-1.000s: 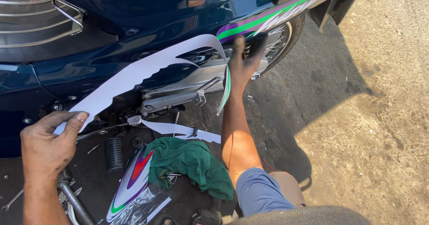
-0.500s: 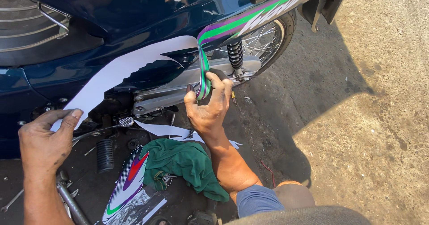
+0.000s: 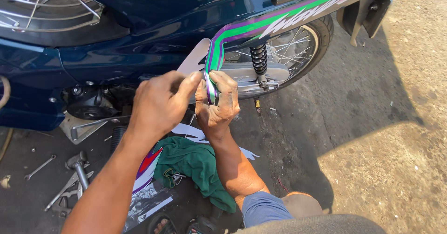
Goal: The person removes a colorful sticker from its plastic packaging and backing paper. They then apply the sticker to the side panel of a blue motorcycle, smoothing it down with their hands. The person also handles a smaller sticker and a green cloth during the process.
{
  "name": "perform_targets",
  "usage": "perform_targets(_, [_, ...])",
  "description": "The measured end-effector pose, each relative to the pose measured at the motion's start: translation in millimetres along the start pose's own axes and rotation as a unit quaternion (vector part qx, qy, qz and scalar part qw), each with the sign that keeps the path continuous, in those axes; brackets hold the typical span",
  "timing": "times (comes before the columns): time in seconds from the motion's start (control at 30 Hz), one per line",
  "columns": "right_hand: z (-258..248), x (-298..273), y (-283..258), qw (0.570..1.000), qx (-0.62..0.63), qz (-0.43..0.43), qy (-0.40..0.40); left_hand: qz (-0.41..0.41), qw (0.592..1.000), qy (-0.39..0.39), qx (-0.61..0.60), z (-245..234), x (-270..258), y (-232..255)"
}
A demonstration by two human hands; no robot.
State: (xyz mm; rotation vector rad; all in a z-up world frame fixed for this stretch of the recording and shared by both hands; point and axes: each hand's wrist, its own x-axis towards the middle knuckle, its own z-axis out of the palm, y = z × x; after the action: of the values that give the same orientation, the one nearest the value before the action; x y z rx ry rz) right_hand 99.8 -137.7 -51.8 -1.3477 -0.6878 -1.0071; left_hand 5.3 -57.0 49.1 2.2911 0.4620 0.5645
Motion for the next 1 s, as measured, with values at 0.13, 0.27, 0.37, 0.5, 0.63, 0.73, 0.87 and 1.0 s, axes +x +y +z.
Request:
perform_targets(0.13, [-0.1, -6.6, -6.9, 0.999, 0.040, 0.017, -0.010, -0.036, 0.997, -0.043, -0.058, 34.7, 41.3, -27.3])
perform_targets(0.27, [-9.4, -10.7, -12.5, 0.997, 0.063, 0.020, -0.046, -0.074, 0.990, -0.051, -0.111, 45.3, 48.0, -29.5])
perform_targets(0.37, [-14.3, -11.8, -20.1, 0.990, 0.113, 0.038, -0.074, -0.066, 0.991, -0.026, -0.117, 42.6, 48.9, -26.6])
perform_targets(0.5, [-28.9, -15.3, -20.1, 0.983, 0.156, 0.070, -0.074, -0.010, 0.996, -0.016, -0.085, 31.7, 56.6, -39.0])
perform_targets(0.63, [-37.7, -5.9, 5.0, 0.975, 0.126, 0.183, -0.022, -0.008, 0.994, -0.049, -0.100, 13.7, 48.3, -19.0])
perform_targets(0.73, [-39.2, 1.3, 32.1, 0.969, 0.117, 0.218, -0.015, 0.037, 0.992, -0.054, -0.112, 8.9, 42.6, -12.0])
perform_targets(0.87, [-39.5, 8.7, 50.5, 0.956, 0.137, 0.258, 0.029, 0.029, 0.992, -0.047, -0.113, 12.0, 38.2, -7.8])
perform_targets(1.0, [-37.0, 8.5, 54.8, 0.951, 0.141, 0.271, 0.042, 0.029, 0.990, -0.054, -0.124, 11.8, 34.2, 1.3])
